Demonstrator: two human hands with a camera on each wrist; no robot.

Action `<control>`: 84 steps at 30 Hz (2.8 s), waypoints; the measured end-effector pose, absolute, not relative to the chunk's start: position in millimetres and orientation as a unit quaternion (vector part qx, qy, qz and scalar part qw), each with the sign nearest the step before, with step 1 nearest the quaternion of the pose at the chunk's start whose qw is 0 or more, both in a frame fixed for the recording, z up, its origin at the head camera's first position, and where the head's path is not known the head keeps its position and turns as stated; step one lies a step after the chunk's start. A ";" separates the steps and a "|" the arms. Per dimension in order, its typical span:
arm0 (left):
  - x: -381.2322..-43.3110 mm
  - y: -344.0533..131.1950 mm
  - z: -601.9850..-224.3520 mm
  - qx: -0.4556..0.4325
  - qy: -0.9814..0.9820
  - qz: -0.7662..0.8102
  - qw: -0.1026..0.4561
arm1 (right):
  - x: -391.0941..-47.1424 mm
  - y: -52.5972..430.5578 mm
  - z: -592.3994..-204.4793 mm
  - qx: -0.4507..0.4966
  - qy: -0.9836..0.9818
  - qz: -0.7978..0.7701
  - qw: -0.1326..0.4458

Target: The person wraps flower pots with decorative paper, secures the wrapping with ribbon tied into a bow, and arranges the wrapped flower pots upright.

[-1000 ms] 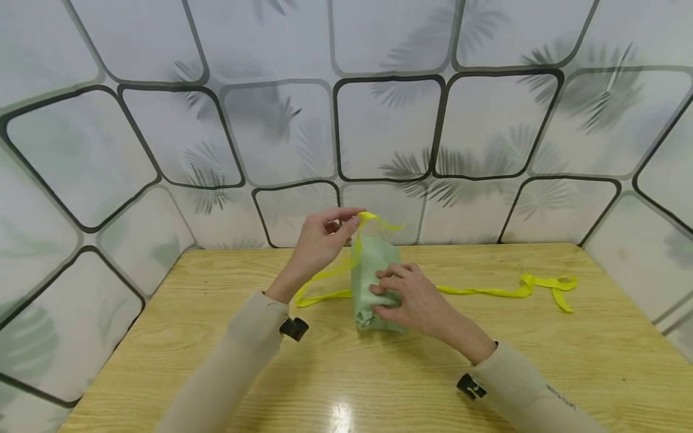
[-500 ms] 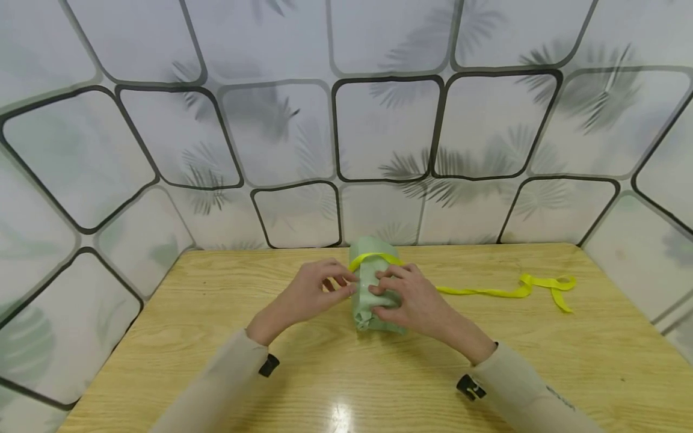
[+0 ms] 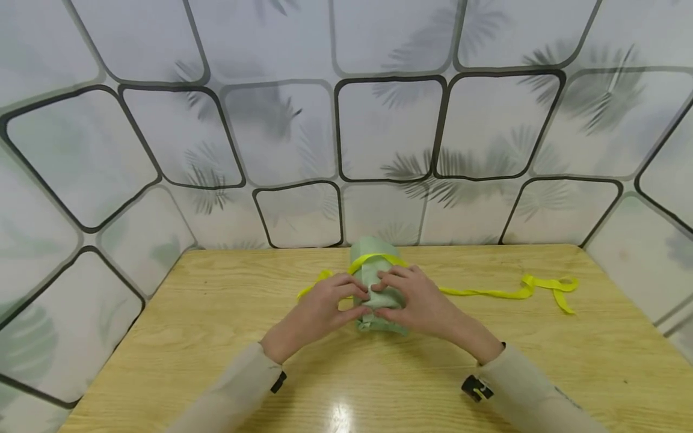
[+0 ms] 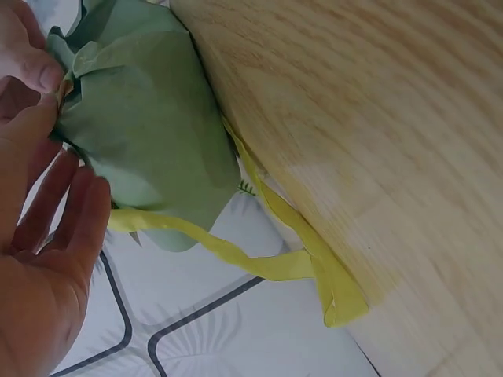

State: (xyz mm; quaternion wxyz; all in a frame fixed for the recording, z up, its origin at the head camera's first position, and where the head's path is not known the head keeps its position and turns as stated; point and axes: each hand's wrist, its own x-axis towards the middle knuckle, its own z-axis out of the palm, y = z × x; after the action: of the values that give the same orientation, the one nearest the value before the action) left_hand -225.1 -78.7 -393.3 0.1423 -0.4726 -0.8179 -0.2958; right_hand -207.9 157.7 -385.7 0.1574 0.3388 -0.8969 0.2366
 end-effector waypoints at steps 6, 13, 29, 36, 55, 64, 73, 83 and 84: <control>-223.8 -75.4 -393.3 -0.479 -0.816 -0.281 0.164 | -207.6 173.2 -381.0 0.350 -0.880 0.311 0.075; -223.0 -70.8 -392.8 -0.465 -0.819 -0.313 0.123 | -214.9 191.1 -378.7 0.322 -0.861 0.390 0.062; -219.5 -57.7 -387.1 -0.444 -0.849 -0.245 0.150 | -250.8 198.4 -391.1 0.229 -0.896 0.364 0.110; -218.4 -54.7 -384.9 -0.432 -0.861 -0.219 0.156 | -257.2 196.8 -394.1 0.226 -0.903 0.339 0.136; -216.2 -55.1 -385.8 -0.421 -0.863 -0.245 0.133 | -242.2 219.0 -388.6 0.226 -0.898 0.324 0.196; -216.6 -55.3 -387.0 -0.424 -0.861 -0.244 0.137 | -224.9 240.4 -386.0 0.222 -0.909 0.285 0.208; -216.2 -54.5 -387.7 -0.419 -0.866 -0.235 0.142 | -212.6 257.2 -385.0 0.224 -0.907 0.276 0.225; -216.3 -55.1 -386.8 -0.427 -0.861 -0.234 0.144 | -201.1 278.0 -389.0 0.190 -0.927 0.254 0.200; -216.4 -55.2 -387.0 -0.428 -0.861 -0.234 0.144 | -199.9 280.5 -388.7 0.186 -0.930 0.253 0.192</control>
State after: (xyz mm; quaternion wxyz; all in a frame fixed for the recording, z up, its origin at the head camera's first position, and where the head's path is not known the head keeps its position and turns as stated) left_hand -216.4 -55.2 -387.0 0.1444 -0.4280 -0.8610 -0.2336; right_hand -199.9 280.5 -388.7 0.1920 0.1861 -0.9299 0.2526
